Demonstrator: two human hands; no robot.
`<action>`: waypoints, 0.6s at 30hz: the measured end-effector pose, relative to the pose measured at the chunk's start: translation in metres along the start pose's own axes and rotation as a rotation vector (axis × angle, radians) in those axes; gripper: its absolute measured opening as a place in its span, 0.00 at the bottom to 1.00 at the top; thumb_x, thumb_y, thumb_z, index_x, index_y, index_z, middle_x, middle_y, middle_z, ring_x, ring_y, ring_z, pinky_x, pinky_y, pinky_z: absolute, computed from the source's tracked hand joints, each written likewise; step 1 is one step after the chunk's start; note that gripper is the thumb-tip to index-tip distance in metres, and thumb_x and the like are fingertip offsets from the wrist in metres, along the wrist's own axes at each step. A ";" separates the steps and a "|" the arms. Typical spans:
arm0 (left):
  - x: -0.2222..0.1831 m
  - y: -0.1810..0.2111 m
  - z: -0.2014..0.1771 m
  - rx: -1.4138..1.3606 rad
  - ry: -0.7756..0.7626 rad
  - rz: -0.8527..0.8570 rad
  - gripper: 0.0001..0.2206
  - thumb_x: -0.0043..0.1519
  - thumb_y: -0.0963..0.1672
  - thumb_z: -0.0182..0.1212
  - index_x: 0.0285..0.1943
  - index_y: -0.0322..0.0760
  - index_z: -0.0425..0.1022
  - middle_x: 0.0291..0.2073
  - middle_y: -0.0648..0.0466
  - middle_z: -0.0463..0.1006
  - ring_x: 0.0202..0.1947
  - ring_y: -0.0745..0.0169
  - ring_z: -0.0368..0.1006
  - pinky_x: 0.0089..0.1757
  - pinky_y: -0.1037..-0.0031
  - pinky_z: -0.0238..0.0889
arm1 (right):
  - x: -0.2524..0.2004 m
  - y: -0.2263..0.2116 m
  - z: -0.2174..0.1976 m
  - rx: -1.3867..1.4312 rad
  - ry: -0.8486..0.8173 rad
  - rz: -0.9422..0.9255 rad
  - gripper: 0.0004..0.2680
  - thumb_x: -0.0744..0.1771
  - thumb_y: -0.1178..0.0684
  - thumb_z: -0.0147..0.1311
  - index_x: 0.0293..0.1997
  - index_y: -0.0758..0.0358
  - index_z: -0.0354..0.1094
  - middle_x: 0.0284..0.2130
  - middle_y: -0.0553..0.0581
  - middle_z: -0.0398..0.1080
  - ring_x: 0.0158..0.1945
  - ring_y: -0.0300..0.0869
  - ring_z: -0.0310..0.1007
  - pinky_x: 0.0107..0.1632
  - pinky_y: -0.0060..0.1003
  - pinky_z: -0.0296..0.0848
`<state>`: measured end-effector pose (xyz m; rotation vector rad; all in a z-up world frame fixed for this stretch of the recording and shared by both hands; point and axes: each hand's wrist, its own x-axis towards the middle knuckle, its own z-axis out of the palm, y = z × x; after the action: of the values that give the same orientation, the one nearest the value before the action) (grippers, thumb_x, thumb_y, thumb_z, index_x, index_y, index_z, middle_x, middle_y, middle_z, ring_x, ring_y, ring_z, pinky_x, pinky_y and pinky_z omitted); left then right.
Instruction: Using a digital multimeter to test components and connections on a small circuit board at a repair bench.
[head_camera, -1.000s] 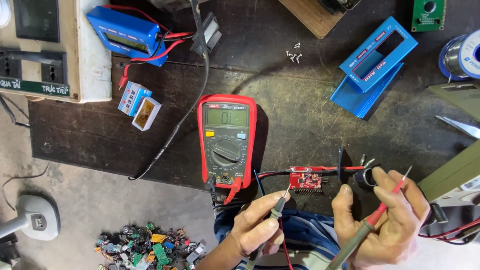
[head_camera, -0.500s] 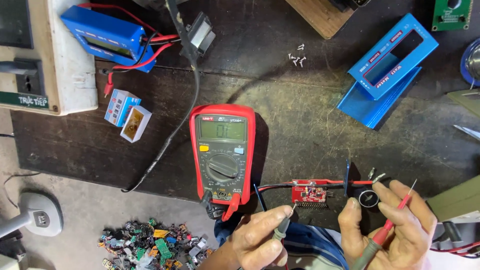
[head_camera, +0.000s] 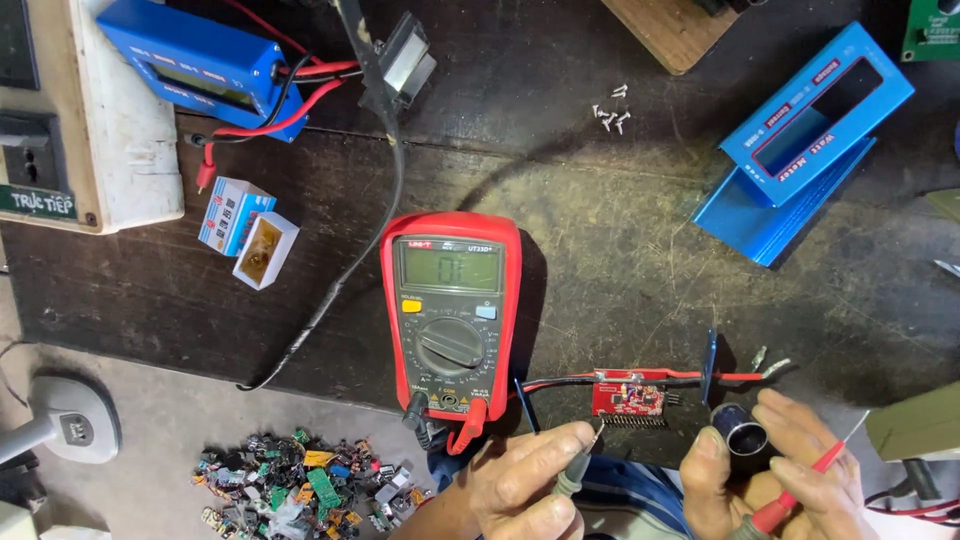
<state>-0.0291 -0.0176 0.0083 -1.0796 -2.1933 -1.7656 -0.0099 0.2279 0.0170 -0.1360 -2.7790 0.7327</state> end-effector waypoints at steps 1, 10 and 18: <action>0.002 0.006 -0.006 -0.127 -0.091 -0.111 0.20 0.74 0.36 0.59 0.68 0.34 0.52 0.66 0.23 0.60 0.64 0.18 0.72 0.62 0.40 0.73 | 0.002 0.001 0.000 0.037 0.008 -0.012 0.18 0.67 0.60 0.60 0.17 0.64 0.52 0.36 0.70 0.70 0.45 0.66 0.76 0.54 0.52 0.73; -0.006 -0.011 0.023 0.062 0.118 0.059 0.15 0.68 0.35 0.59 0.58 0.23 0.56 0.59 0.23 0.64 0.57 0.24 0.77 0.49 0.57 0.87 | 0.023 0.015 0.018 0.193 0.226 -0.378 0.13 0.66 0.63 0.58 0.47 0.73 0.51 0.34 0.71 0.66 0.35 0.58 0.70 0.45 0.51 0.74; 0.005 -0.001 0.025 0.148 0.108 -0.027 0.21 0.66 0.35 0.65 0.64 0.28 0.59 0.63 0.29 0.64 0.62 0.28 0.76 0.57 0.57 0.81 | 0.034 -0.017 0.014 0.277 0.367 -0.341 0.13 0.65 0.68 0.60 0.46 0.73 0.53 0.35 0.77 0.73 0.38 0.67 0.77 0.51 0.53 0.76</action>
<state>-0.0247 0.0067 0.0023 -0.9050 -2.2417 -1.6012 -0.0468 0.2120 0.0215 0.2286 -2.2494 0.8877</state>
